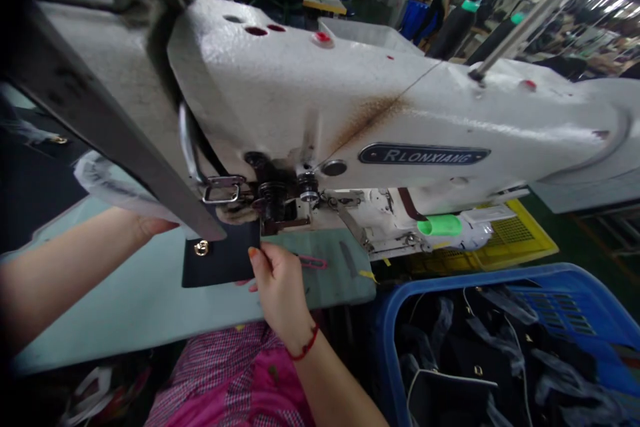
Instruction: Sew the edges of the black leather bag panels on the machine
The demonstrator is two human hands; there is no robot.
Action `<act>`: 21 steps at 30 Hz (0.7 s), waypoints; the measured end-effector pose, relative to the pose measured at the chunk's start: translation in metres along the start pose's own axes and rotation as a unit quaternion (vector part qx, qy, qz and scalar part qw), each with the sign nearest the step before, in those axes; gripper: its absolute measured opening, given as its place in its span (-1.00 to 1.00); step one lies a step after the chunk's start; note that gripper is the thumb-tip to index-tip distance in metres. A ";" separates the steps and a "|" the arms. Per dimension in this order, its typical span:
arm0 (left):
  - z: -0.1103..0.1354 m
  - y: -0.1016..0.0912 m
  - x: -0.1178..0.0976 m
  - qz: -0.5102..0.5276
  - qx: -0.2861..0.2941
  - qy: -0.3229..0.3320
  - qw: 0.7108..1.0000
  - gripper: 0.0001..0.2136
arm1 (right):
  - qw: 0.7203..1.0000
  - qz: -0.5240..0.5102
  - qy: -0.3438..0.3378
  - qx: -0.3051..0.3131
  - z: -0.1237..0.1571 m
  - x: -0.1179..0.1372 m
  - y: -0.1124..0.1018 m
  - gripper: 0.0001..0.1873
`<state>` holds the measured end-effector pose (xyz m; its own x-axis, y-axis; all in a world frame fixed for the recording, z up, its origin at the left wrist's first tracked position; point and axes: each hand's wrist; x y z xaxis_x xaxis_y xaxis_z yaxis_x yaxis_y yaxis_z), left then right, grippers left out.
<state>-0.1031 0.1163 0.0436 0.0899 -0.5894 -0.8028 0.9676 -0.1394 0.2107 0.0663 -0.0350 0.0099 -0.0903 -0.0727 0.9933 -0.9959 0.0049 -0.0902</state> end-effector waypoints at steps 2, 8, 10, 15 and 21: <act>-0.001 -0.017 0.018 0.039 0.005 -0.038 0.998 -0.45 | 0.999 -0.046 0.018 0.018 0.009 0.000 0.001 -0.65; 0.058 -0.037 0.118 0.263 -0.001 -0.091 0.960 -0.32 | 0.986 -0.162 0.032 0.031 0.015 -0.005 -0.001 -0.64; 0.082 -0.021 0.142 0.309 0.068 -0.063 0.947 -0.21 | 0.977 -0.208 0.035 0.038 0.013 -0.007 -0.001 -0.64; 0.090 0.036 0.144 0.250 0.094 -0.037 0.963 -0.44 | 0.975 -0.216 0.021 0.046 0.013 -0.004 -0.001 -0.60; 0.078 0.057 0.125 0.223 -0.061 -0.032 0.972 -0.55 | 0.990 -0.119 -0.005 0.076 0.029 0.006 -0.009 -0.65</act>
<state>-0.0553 -0.0270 -0.0015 0.4951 -0.6187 -0.6100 0.8573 0.2340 0.4585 0.0745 -0.0644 0.0147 0.1478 -0.0638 0.9870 -0.9770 -0.1643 0.1357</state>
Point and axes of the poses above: each hand's wrist, its own z-axis away from the middle knuckle, its own y-axis out of the palm, x = y × z, and after that the axes turned 14 degrees about -y, right-handed
